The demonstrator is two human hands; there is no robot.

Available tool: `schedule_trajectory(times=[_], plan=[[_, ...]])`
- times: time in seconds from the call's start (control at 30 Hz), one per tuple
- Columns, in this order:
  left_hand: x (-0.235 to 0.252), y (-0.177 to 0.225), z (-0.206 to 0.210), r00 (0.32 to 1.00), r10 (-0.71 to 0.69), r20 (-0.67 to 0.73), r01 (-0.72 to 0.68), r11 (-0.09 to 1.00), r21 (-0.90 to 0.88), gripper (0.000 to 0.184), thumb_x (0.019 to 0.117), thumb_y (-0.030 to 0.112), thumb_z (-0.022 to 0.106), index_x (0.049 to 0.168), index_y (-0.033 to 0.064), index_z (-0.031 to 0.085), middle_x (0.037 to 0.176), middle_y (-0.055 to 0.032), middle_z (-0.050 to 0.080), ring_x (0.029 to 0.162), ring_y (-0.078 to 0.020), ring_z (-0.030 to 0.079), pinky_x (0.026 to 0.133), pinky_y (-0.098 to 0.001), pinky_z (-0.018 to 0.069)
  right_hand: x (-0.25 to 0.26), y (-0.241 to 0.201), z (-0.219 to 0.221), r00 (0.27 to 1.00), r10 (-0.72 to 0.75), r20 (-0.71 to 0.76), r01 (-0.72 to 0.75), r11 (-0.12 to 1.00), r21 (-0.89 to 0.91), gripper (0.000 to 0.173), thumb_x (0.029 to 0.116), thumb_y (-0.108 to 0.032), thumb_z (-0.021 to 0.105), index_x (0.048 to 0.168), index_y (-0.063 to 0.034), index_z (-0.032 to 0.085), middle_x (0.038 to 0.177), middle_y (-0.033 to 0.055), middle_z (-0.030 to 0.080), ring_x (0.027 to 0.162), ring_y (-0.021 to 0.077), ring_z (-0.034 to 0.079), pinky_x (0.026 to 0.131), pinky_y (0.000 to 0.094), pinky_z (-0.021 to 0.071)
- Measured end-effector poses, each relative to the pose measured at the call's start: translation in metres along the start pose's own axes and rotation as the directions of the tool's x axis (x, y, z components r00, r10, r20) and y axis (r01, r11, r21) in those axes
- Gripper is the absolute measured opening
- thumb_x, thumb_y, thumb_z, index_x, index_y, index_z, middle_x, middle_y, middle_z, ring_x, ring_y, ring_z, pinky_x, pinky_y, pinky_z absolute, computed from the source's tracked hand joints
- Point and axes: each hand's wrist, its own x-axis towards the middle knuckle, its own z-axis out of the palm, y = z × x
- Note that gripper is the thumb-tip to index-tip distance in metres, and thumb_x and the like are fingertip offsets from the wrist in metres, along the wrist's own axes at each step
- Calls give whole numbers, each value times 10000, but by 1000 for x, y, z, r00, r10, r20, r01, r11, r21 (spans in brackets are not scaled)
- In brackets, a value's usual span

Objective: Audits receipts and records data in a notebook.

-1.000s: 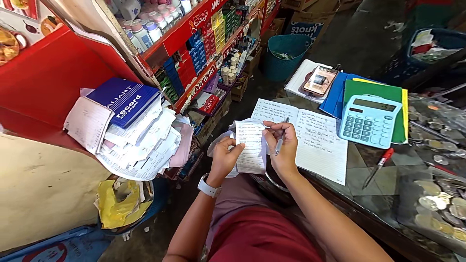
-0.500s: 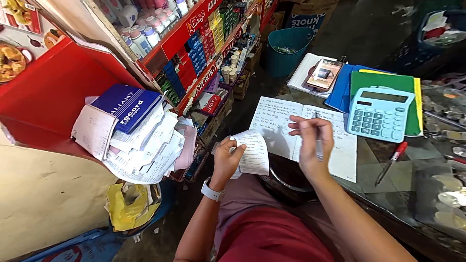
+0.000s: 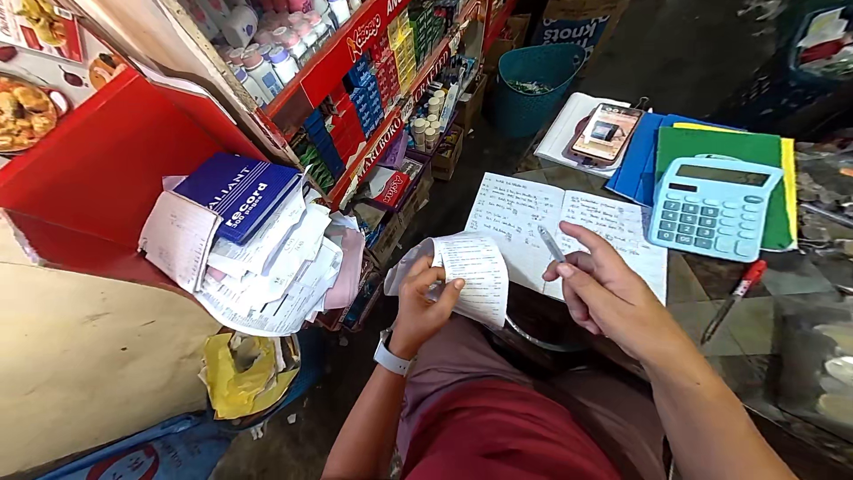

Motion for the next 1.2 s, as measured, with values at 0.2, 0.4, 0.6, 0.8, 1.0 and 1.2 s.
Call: schedule_trajectory(times=[0.2,0.4,0.6,0.8,1.0,1.2], plan=[[-5,-1,-4,999,45,-20,-45,999,-24,137,914,91,670,846,-17,720,926,-48,638,946,-54,592,852,-206,512,6,6,-5,995,-94,39,62,859,509,382,1055,-187,335,1215,-86,667,1022,24,778,756,141,746,687,285,633],[-7,-1,-4,997,72,-11,-72,997,-31,145,922,108,669,847,-7,716,903,-30,615,927,-42,581,833,-192,505,11,21,15,996,-75,-53,91,887,453,105,1067,-239,490,1089,-137,495,1004,67,781,930,205,769,883,340,617],[-12,2,-7,996,84,19,-83,995,-48,151,936,120,666,868,-5,718,934,-32,621,945,-41,584,846,-194,508,27,17,48,983,169,74,-183,832,523,115,1095,-164,413,1127,-68,467,988,61,739,872,140,744,835,299,616],[-21,6,-13,996,69,50,-67,997,-24,174,941,155,671,852,11,711,919,-16,613,941,-28,572,833,-176,492,58,-1,70,928,346,140,-340,629,699,140,1112,-179,432,1078,-67,509,872,72,708,773,135,711,748,292,603],[-28,3,-17,998,19,59,-17,999,-41,183,938,159,680,844,4,712,925,-19,612,929,-32,591,814,-175,515,72,-7,81,939,343,29,-264,662,701,141,1015,-19,597,1095,-74,495,859,61,687,729,129,703,727,285,612],[-28,0,-16,999,-26,38,29,997,-75,149,926,131,678,852,9,722,920,-3,604,923,-25,574,814,-172,499,74,-4,83,946,325,2,-246,711,659,315,960,97,612,1166,-78,451,947,70,690,786,147,711,734,310,609]])
